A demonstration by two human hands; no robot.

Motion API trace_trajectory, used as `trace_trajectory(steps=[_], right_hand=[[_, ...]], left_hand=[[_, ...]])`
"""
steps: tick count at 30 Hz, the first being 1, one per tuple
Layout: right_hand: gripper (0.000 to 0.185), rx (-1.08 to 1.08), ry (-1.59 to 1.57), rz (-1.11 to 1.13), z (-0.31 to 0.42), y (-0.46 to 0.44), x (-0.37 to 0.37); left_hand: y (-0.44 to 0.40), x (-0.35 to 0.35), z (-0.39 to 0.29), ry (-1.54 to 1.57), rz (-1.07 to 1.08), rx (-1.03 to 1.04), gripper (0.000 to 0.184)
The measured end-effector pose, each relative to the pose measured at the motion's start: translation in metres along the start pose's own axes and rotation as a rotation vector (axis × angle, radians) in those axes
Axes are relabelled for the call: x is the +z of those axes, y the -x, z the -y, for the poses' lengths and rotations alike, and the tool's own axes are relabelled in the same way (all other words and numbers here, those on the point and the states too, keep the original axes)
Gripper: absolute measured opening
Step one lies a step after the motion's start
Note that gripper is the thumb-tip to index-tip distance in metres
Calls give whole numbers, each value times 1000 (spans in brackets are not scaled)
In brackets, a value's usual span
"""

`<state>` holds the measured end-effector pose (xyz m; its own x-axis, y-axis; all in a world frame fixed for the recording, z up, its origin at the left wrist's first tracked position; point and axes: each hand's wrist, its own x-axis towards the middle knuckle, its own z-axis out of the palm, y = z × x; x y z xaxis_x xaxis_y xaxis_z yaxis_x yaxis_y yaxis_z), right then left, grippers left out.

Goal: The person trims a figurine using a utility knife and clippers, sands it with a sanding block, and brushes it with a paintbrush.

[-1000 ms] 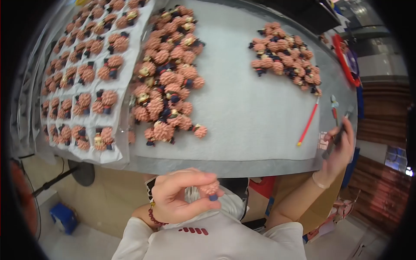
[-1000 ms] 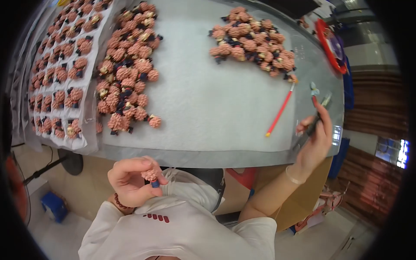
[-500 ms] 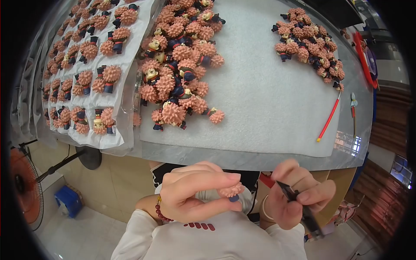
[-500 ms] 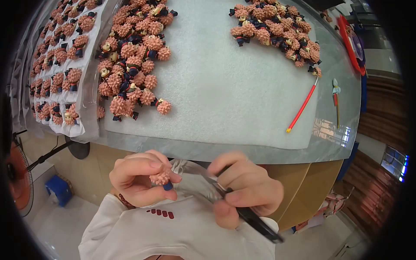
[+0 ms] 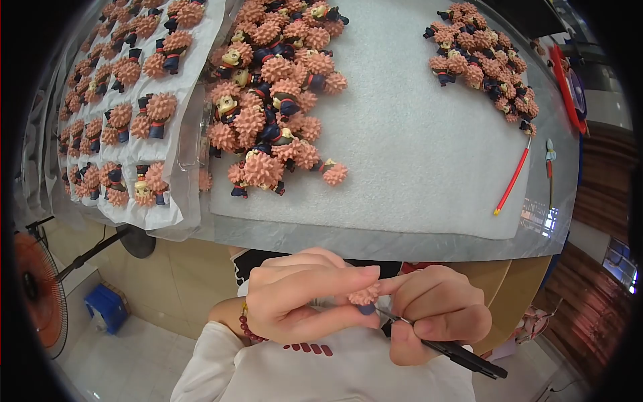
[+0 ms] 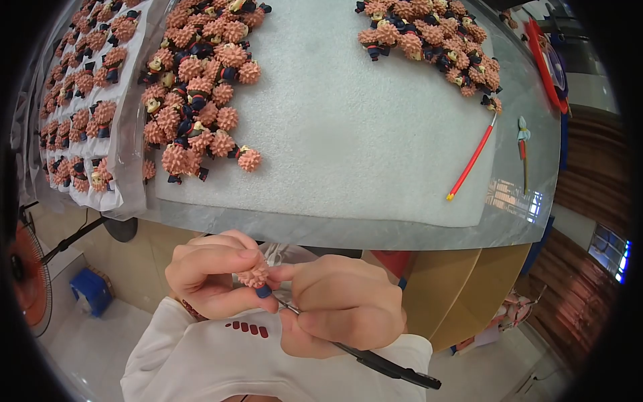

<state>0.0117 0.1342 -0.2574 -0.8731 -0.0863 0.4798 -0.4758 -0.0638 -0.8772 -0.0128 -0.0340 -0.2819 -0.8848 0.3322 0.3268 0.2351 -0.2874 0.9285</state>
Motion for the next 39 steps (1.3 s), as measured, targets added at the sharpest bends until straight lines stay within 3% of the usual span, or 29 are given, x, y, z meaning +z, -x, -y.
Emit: trace_trajectory(steps=[39], right_hand=[[32,-42,55,24,-1,-3,5]], left_hand=[[3,-3,-4,-36,12,-1,37]])
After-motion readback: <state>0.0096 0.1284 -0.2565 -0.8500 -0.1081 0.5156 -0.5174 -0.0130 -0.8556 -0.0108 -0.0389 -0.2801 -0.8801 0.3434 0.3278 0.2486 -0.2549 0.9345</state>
